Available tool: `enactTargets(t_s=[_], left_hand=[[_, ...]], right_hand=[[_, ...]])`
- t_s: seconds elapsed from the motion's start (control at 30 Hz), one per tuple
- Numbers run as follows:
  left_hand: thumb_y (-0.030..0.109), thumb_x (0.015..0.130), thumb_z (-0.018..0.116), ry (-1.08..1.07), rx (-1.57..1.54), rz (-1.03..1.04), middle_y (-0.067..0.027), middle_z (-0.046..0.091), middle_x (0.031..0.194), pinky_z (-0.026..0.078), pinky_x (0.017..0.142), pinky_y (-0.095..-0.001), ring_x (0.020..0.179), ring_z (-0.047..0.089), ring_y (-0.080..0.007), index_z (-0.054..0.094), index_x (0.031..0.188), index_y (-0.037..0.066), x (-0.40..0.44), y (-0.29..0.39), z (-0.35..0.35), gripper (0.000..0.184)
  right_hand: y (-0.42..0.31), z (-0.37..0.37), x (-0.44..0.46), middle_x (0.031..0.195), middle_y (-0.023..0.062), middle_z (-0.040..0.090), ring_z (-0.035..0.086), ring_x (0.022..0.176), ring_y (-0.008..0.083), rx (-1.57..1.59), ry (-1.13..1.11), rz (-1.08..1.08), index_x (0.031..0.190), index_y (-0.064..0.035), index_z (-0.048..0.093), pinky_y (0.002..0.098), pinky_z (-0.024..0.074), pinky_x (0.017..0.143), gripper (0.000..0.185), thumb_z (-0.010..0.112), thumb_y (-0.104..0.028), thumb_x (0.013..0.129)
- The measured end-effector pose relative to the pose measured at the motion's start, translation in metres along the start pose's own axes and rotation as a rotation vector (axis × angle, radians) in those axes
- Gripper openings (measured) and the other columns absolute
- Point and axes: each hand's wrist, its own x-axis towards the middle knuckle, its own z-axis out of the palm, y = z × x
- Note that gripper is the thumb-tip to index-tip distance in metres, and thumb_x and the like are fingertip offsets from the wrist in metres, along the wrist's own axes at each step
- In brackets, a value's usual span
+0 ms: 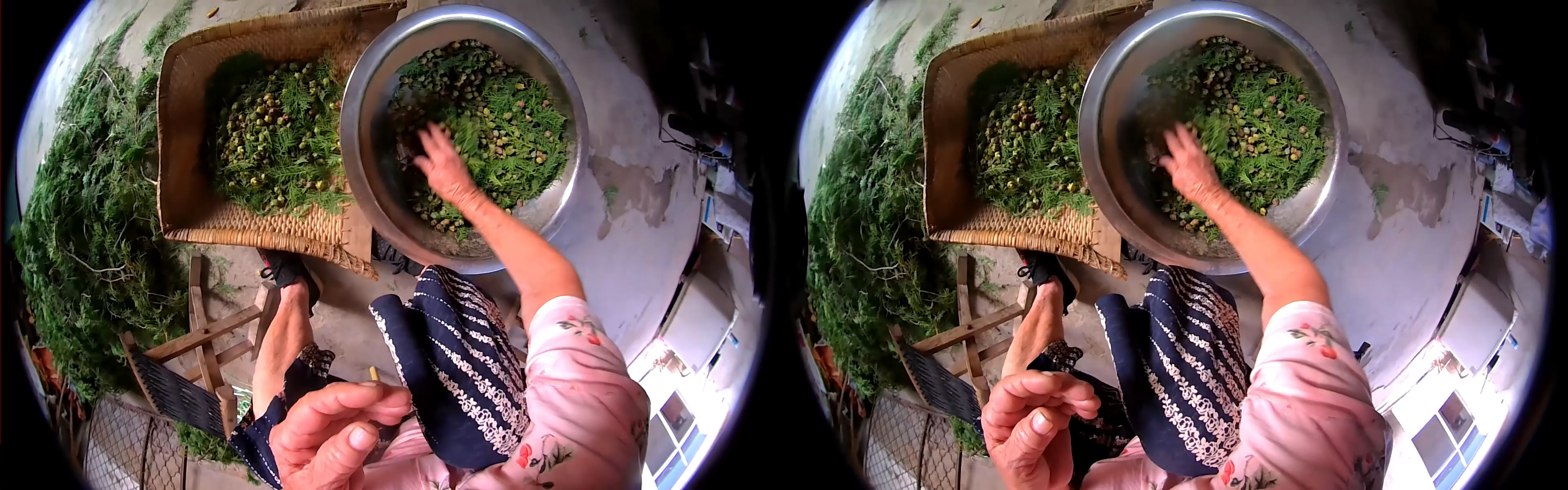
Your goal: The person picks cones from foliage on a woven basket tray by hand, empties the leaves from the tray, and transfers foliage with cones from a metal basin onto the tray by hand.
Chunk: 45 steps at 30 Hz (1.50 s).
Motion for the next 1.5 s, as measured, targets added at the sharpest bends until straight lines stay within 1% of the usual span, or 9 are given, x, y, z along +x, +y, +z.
enactTargets(t_s=[0.1,0.23,0.6,0.77,0.97,1.1,1.17,1.4,1.5], left_hand=[[0.007,0.083,0.059,-0.031,0.027,-0.001,-0.022,0.023,0.143,0.053,0.076,-0.0295,0.089,0.063,-0.0214,0.057,0.105,-0.008,0.001,-0.001,-0.001,0.026],[0.007,0.083,0.059,-0.034,0.049,-0.006,-0.023,0.023,0.142,0.052,0.078,-0.0296,0.09,0.063,-0.021,0.058,0.104,-0.008,0.001,-0.001,-0.001,0.026],[0.009,0.083,0.06,0.032,-0.029,-0.158,-0.0221,0.032,0.138,0.051,0.077,-0.0299,0.089,0.062,-0.0214,0.057,0.105,-0.006,-0.002,-0.003,0.0,0.027],[0.009,0.084,0.059,0.021,0.038,-0.062,-0.0207,0.037,0.136,0.05,0.076,-0.03,0.088,0.061,-0.0212,0.056,0.107,-0.005,-0.003,-0.006,0.005,0.027],[0.008,0.084,0.058,-0.007,0.001,-0.074,-0.0211,0.033,0.138,0.05,0.077,-0.0296,0.091,0.061,-0.0214,0.056,0.107,-0.005,0.0,-0.005,0.008,0.027],[0.008,0.084,0.058,-0.029,-0.001,-0.046,-0.0205,0.037,0.135,0.049,0.078,-0.0308,0.094,0.06,-0.0221,0.056,0.108,-0.004,0.003,-0.007,0.009,0.026],[0.004,0.083,0.058,-0.014,-0.005,-0.061,-0.0225,0.049,0.117,0.048,0.084,-0.0364,0.094,0.061,-0.026,0.055,0.107,-0.007,0.001,-0.011,-0.004,0.027],[0.001,0.081,0.059,0.007,-0.021,-0.065,-0.0236,0.062,0.096,0.048,0.087,-0.0415,0.09,0.063,-0.029,0.055,0.104,-0.008,-0.001,-0.01,-0.009,0.026],[0.009,0.084,0.059,-0.007,0.02,-0.061,-0.0192,0.051,0.122,0.049,0.079,-0.0322,0.092,0.06,-0.023,0.056,0.108,-0.004,-0.002,-0.007,-0.001,0.027]], right_hand=[[0.03,-0.045,0.04,0.124,0.0202,0.047,0.046,0.116,0.0323,-0.141,0.239,-0.193,0.118,0.0009,0.049,0.0365,0.0412,0.095,0.038,0.053,-0.018,0.085],[0.074,-0.106,0.089,0.118,0.0185,0.053,0.052,0.105,0.0365,-0.135,0.423,0.09,0.112,-0.0022,0.052,0.0411,0.0418,0.09,0.034,0.049,-0.026,0.088],[0.146,-0.12,0.087,0.136,0.0122,0.04,0.035,0.127,0.0303,-0.164,-0.342,0.711,0.133,-0.0109,0.041,0.046,0.0252,0.104,0.083,0.036,-0.072,0.077],[0.089,-0.098,0.043,0.14,0.0164,0.033,0.029,0.13,0.0319,0.166,-0.205,0.825,0.134,-0.0055,0.036,0.0448,0.0192,0.108,0.089,0.035,-0.074,0.076],[-0.02,-0.033,-0.027,0.14,0.0316,0.015,0.021,0.128,0.0467,-0.062,0.032,0.52,0.139,-0.0004,0.015,0.0493,0.0215,0.106,0.087,0.046,-0.059,0.083],[-0.079,0.0,-0.045,0.137,0.0308,0.023,0.022,0.127,0.0462,0.034,0.039,0.24,0.133,-0.0029,0.032,0.0468,0.0275,0.103,0.071,0.057,-0.045,0.082],[-0.088,-0.018,-0.031,0.131,0.0237,0.038,0.043,0.118,0.0368,0.384,0.021,0.199,0.125,-0.0029,0.044,0.0375,0.037,0.098,0.051,0.056,-0.033,0.085],[0.088,-0.108,0.034,0.1,0.0163,0.059,0.056,0.096,0.0311,-0.537,0.388,-0.05,0.09,-0.0014,0.06,0.0394,0.0478,0.08,0.017,0.053,-0.014,0.081],[0.18,-0.12,0.014,0.089,0.0242,0.061,0.056,0.086,0.0434,-0.338,0.151,0.501,0.092,0.0017,0.054,0.0502,0.0428,0.076,0.029,0.047,-0.025,0.086]])
